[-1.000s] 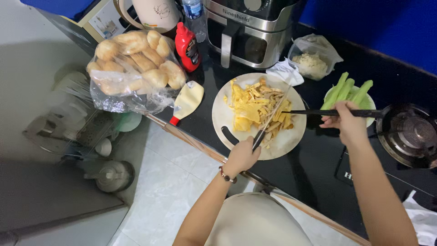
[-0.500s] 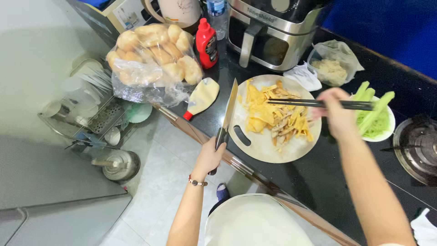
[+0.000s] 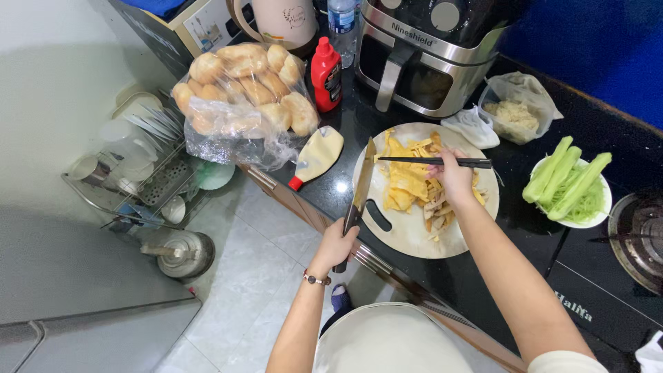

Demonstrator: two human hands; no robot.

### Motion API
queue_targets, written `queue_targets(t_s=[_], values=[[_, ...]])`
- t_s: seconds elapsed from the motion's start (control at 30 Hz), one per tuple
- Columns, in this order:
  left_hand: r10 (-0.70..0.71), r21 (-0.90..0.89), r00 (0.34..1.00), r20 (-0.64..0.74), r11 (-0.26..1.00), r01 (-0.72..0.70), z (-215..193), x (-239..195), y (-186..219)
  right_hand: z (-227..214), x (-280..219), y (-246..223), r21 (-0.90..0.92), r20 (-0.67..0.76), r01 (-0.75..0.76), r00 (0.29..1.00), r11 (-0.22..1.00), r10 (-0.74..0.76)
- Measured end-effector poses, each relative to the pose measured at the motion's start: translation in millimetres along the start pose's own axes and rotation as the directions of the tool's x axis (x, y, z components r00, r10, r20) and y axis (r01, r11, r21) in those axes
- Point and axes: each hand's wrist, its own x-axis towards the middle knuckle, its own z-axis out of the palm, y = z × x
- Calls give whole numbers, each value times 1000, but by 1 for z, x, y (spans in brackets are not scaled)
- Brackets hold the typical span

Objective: The person uses a knife and chopsticks to slice a cooked egg omelet into thin strips on a cutting board. The person then gathers the sliced egg pieces together on the board.

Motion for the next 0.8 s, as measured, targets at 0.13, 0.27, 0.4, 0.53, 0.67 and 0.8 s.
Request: queue_targets(t_s=[0.13, 0.27, 0.4, 0.53, 0.67, 0.8], values=[[29, 35, 1000, 14, 999, -29, 3, -12, 17, -4, -11, -13, -17, -19, 79, 997, 997, -79], [54, 207, 998, 17, 977, -56, 12, -27, 49, -21, -28, -49, -16, -21, 185, 982, 983, -186], [209, 375, 977, 49, 902, -212, 33, -37, 79, -62, -53, -100, 6, 2, 284, 959, 959, -284], [264, 452, 948, 177, 834, -317, 65, -35, 88, -115, -87, -140, -128, -111, 301, 943, 945, -315], [215, 486, 938, 272, 811, -326, 100, -21, 80, -145, -107, -148, -235, -142, 220, 956, 947, -257], [185, 497, 934, 306, 806, -322, 119, -14, 67, -154, -117, -135, -245, -159, 15, 986, 969, -56]])
